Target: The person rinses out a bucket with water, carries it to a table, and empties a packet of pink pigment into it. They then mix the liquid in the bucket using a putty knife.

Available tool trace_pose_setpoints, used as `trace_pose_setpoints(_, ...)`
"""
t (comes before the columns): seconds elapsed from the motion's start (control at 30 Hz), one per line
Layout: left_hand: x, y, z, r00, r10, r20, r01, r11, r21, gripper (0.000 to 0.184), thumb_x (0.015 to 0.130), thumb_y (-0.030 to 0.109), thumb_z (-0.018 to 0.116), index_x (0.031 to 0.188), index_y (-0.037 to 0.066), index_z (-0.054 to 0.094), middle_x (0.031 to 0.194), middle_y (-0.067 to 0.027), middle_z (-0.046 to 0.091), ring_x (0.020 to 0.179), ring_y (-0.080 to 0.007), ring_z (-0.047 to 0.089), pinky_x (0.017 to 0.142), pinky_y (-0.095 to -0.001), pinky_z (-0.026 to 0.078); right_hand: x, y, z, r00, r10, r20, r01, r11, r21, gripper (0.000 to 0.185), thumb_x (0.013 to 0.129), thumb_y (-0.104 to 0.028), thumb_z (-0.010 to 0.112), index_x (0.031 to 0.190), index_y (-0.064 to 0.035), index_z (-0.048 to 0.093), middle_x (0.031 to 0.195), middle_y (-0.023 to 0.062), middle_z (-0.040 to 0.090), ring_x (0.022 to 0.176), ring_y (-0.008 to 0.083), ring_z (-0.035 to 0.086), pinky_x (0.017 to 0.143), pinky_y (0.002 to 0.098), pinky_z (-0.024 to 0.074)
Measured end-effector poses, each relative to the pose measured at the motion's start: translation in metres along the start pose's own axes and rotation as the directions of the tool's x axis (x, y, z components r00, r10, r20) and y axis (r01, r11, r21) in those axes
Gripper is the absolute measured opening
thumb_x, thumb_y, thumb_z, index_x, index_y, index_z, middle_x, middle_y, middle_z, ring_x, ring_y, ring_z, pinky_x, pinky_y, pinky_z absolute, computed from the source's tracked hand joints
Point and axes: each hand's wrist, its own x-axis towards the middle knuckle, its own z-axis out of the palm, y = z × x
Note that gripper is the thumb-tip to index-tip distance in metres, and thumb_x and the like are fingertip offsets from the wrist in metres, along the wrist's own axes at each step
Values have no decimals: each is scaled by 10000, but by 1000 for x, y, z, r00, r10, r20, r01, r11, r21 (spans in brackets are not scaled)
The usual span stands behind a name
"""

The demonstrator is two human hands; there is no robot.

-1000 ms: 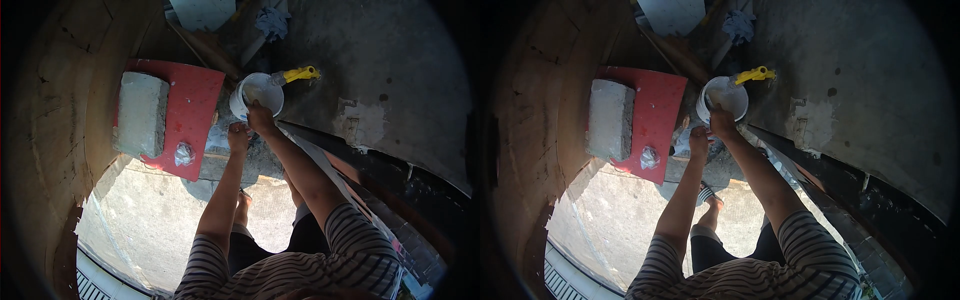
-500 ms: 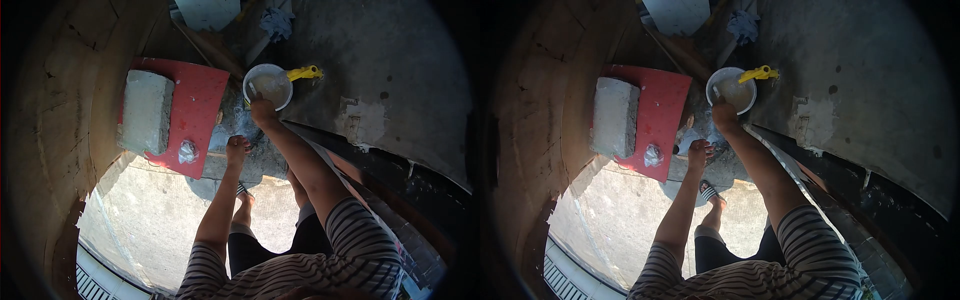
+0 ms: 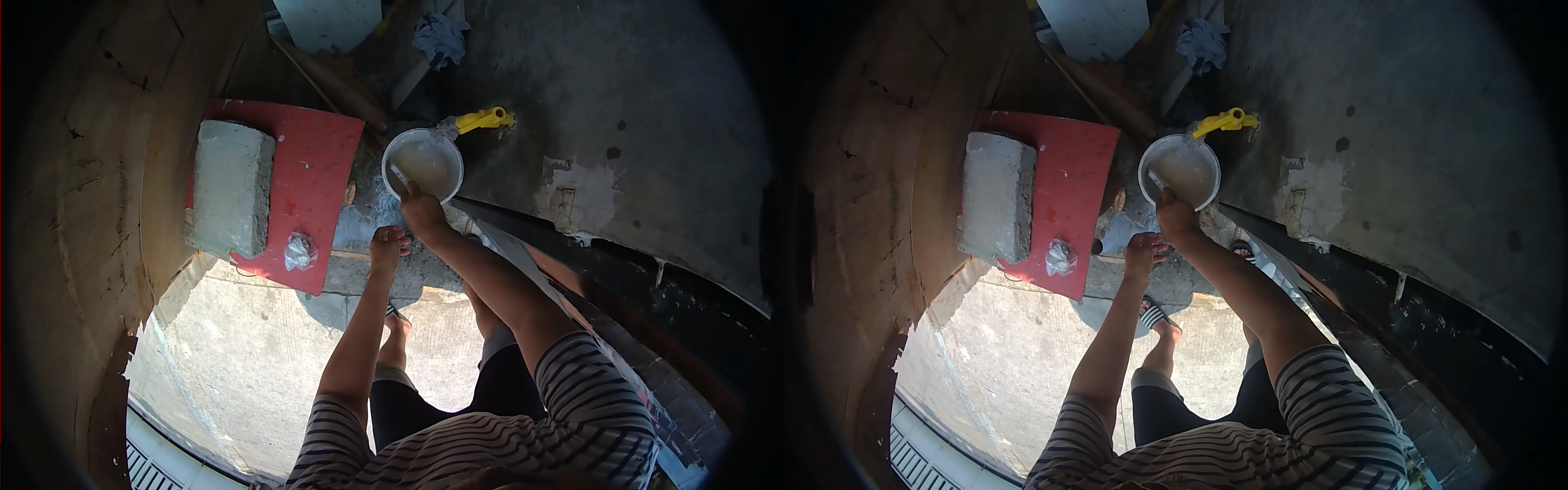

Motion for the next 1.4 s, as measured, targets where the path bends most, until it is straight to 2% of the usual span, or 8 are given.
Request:
trace_pose_setpoints(0.27,-5,49,23,998,-7,-57,-8,967,-254,490,991,305,535,1382,28,431,1130,-173,631,924,-259,688,716,-358,597,-15,-4,-20,999,-9,44,9,1000,-4,164,782,-107,645,907,-4,670,979,164,583,771,284,695,598,365,586)
trace_pose_setpoints(0.5,35,62,27,965,233,-120,-184,929,320,561,910,225,621,1420,38,479,1074,-210,702,976,-236,716,680,-406,568,-9,13,-23,967,-117,224,120,993,3,370,797,-145,668,1126,14,611,1057,186,571,766,336,684,661,421,576)
trace_pose_setpoints(0.6,63,39,11,870,478,-124,-330,749,575,482,883,155,600,1345,25,553,1051,-251,694,793,-264,746,599,-401,572,1,29,-29,962,-190,196,74,873,483,353,800,-127,668,1121,17,630,1043,211,581,817,397,670,744,435,553)
trace_pose_setpoints(0.67,34,69,16,963,238,-127,-199,944,264,477,877,129,599,1335,7,546,1047,-279,682,651,-283,734,511,-362,579,8,38,-1,984,95,150,-167,787,594,381,831,-98,640,1197,3,607,916,212,610,828,417,659,787,430,528)
trace_pose_setpoints(0.87,29,69,8,972,225,-62,-195,929,316,523,886,70,573,1390,-29,479,991,-247,703,596,-280,721,467,-342,605,29,35,57,776,630,37,-319,341,884,277,886,-153,613,1109,6,660,891,200,703,848,376,679,758,416,523)
trace_pose_setpoints(0.93,29,63,8,962,248,-119,-210,942,263,513,887,69,573,1382,-33,481,977,-243,706,584,-279,718,475,-346,609,45,28,41,807,587,-59,-369,581,725,281,896,-221,639,1056,7,677,950,196,720,920,359,694,782,404,526)
trace_pose_setpoints(1.23,33,66,2,927,332,-172,-305,938,167,413,881,45,570,1291,0,544,955,-227,701,664,-278,727,479,-356,617,61,36,-32,890,22,455,-198,918,343,335,857,-185,632,1148,-40,714,1109,230,691,1041,328,679,906,390,537)
trace_pose_setpoints(1.4,30,65,7,903,401,-156,-350,895,276,391,876,75,591,1259,1,560,956,-210,704,679,-278,729,460,-332,613,68,35,-29,884,204,421,-165,978,-127,231,855,-109,593,1021,-64,746,1047,187,720,967,312,711,826,419,573)
